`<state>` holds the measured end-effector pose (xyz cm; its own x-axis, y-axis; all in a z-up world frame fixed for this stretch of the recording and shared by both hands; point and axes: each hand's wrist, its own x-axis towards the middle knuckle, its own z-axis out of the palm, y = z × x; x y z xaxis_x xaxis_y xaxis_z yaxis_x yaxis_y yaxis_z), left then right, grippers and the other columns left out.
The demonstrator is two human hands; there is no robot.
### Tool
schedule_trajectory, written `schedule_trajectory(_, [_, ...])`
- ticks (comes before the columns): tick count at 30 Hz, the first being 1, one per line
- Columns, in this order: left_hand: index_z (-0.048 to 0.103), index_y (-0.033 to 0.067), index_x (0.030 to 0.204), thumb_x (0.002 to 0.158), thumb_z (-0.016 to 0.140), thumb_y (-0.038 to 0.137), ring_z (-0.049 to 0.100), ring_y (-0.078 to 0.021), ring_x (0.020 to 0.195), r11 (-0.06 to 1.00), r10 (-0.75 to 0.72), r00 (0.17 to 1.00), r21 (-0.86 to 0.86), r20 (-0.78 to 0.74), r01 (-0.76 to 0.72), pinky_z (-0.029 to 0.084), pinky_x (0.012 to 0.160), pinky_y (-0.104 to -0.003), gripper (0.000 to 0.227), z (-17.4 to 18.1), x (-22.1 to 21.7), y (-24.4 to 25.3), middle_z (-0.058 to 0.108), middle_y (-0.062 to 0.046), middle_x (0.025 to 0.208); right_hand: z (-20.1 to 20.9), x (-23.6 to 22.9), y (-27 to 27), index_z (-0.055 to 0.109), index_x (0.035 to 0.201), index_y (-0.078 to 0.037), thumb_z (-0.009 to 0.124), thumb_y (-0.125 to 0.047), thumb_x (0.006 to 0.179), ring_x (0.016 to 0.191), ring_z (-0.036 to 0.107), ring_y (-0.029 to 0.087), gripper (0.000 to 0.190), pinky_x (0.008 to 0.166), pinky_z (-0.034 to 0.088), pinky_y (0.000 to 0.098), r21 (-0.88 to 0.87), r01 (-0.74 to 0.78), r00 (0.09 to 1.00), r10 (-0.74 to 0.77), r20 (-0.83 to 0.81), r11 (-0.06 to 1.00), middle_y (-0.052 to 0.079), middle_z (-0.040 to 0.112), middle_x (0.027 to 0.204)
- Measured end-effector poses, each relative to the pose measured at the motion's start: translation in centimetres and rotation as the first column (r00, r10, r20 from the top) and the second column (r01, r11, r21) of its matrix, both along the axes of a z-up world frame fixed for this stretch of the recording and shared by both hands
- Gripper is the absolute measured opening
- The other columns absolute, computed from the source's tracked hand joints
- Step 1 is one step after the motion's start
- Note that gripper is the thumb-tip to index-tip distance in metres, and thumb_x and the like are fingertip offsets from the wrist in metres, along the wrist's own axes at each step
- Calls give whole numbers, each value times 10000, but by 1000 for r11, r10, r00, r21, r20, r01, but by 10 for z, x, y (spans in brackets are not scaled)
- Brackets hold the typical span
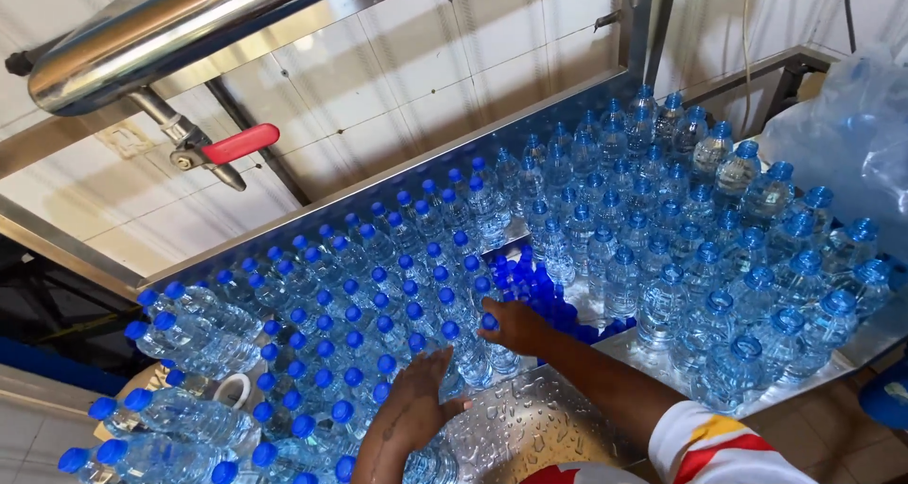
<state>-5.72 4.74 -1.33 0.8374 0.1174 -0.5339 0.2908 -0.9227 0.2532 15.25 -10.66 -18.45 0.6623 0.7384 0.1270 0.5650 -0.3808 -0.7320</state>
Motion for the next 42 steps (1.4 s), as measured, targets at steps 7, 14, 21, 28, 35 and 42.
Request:
schedule_trajectory(7, [146,283,1788,1091,686,546,112,-329,1729,999,20,1000,-37,-3,-20,168,1398,-514,920,-10,-4,3,176,-37,1862,-45,51,-38,683,1020,-115,449,-636,1096,541,572,151,576,572,485,347,101,101,842,-31,-539,990,30,669,745])
schedule_trajectory(14, [116,270,1791,1097,712,507,121,-329,1725,999,-16,1000,-32,-2,16,192,1392,-511,945,-12,4,1,176,-42,1860,-130,45,-55,888,961,-185,680,-123,995,1006,806,208,221,945,611,386,-417,-193,972,114,-207,888,25,865,1113])
schedule_trajectory(21, [163,256,1780,1103,741,494,193,-285,1713,989,-151,989,-12,-1,151,228,1390,-474,921,-5,10,1,184,-2,1861,-68,20,-96,786,1201,-234,502,-265,1102,1139,696,279,302,974,538,434,-64,272,944,-279,-176,960,88,641,1339])
schedule_trajectory(28, [0,372,1793,1068,694,686,100,-335,1732,953,-301,953,-19,26,302,158,1398,-499,1051,-56,19,10,103,3,1881,123,-82,-255,567,1006,-223,475,-118,1095,714,619,181,166,623,497,382,-180,602,786,-538,305,778,-5,639,847])
schedule_trajectory(35, [113,301,1785,1057,756,615,199,-271,1718,937,-332,936,-74,116,341,237,1380,-468,1021,-43,20,-17,189,8,1863,129,-86,-302,361,1640,-119,433,-282,1127,1147,742,480,543,899,644,568,-648,519,794,-595,123,558,269,290,1749])
schedule_trajectory(42, [169,313,1781,1059,792,534,260,-260,1702,932,-318,941,-142,119,333,286,1363,-467,979,-28,-2,-35,231,13,1852,117,-91,-296,586,1189,-144,524,-342,1159,807,683,323,210,720,506,529,-555,525,830,-534,163,645,168,613,1313])
